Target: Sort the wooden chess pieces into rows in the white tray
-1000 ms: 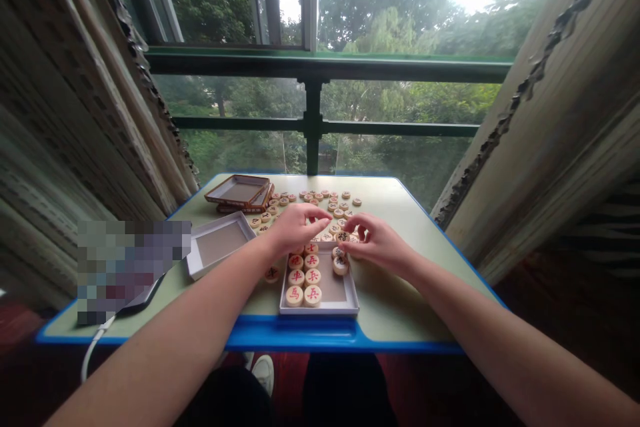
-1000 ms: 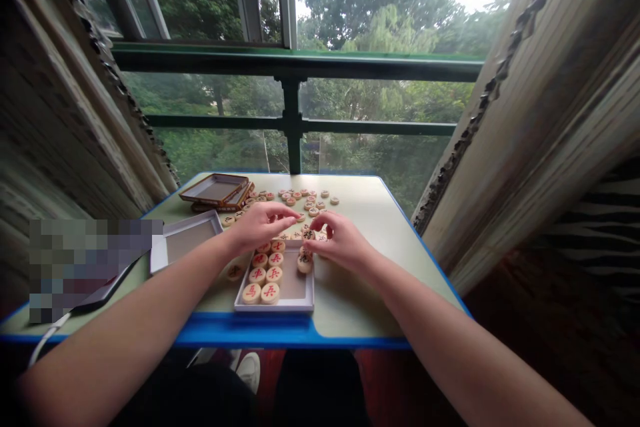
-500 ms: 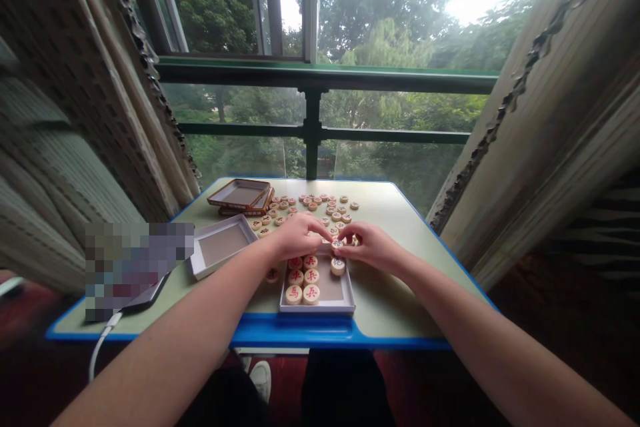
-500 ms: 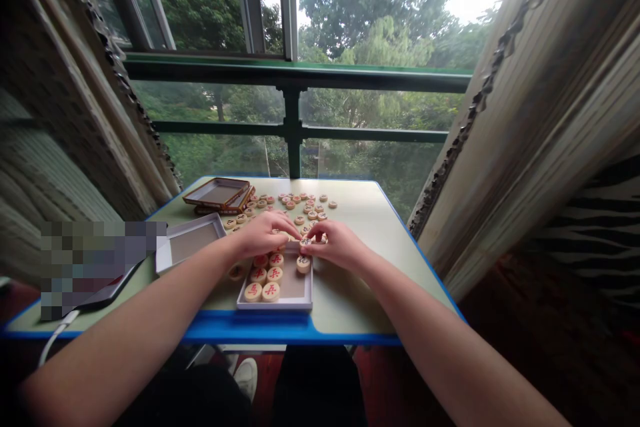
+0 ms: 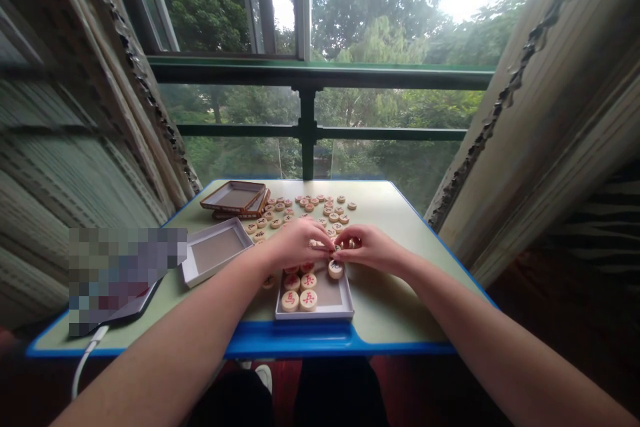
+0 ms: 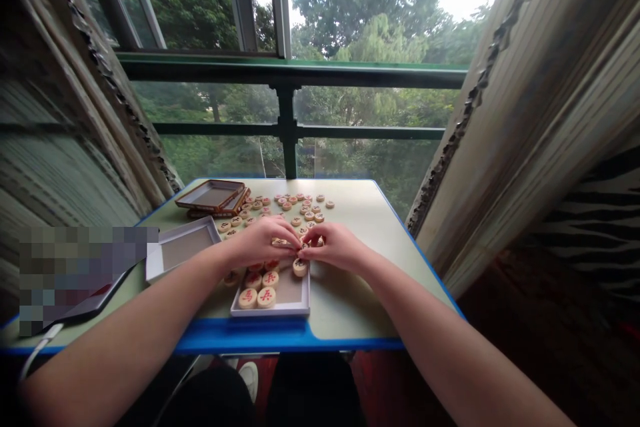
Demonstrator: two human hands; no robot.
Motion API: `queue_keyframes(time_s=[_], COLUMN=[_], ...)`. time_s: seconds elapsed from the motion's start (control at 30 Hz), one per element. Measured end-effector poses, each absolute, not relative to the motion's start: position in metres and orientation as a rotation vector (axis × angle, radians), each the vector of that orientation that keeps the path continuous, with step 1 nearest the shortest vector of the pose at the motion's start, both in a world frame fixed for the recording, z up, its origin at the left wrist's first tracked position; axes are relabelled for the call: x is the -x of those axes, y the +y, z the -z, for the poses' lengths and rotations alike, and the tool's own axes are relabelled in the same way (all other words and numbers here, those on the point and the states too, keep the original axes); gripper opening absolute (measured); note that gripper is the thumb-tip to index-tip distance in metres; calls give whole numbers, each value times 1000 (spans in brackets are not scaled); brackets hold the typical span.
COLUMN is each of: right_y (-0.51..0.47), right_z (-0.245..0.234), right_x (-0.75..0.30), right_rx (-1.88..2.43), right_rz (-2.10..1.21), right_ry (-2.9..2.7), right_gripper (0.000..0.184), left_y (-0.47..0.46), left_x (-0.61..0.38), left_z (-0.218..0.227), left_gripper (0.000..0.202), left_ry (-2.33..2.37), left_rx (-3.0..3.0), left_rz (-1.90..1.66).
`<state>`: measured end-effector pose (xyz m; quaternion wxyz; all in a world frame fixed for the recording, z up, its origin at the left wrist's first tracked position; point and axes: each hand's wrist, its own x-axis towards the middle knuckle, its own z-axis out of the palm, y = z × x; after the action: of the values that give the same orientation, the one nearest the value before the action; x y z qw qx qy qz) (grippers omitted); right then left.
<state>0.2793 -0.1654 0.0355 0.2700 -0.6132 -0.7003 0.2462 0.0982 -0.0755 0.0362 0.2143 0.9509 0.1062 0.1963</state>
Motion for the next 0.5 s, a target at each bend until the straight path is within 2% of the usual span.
queue_keyframes(time_s=[0.27, 0.5], right_y=[-167, -168], right_z=[-38, -38], right_x=[-281, -282], right_rx=[1622, 1617], right_rz=[-685, -677], right_ry=[-1911, -1895], right_gripper=[22, 21], left_y=[-74, -74], left_x=[-99, -96], left_z=[-31, -35], left_gripper=[15, 14], left_ry=[277, 286], left_rx=[-2698, -2652], left_rz=[-571, -537])
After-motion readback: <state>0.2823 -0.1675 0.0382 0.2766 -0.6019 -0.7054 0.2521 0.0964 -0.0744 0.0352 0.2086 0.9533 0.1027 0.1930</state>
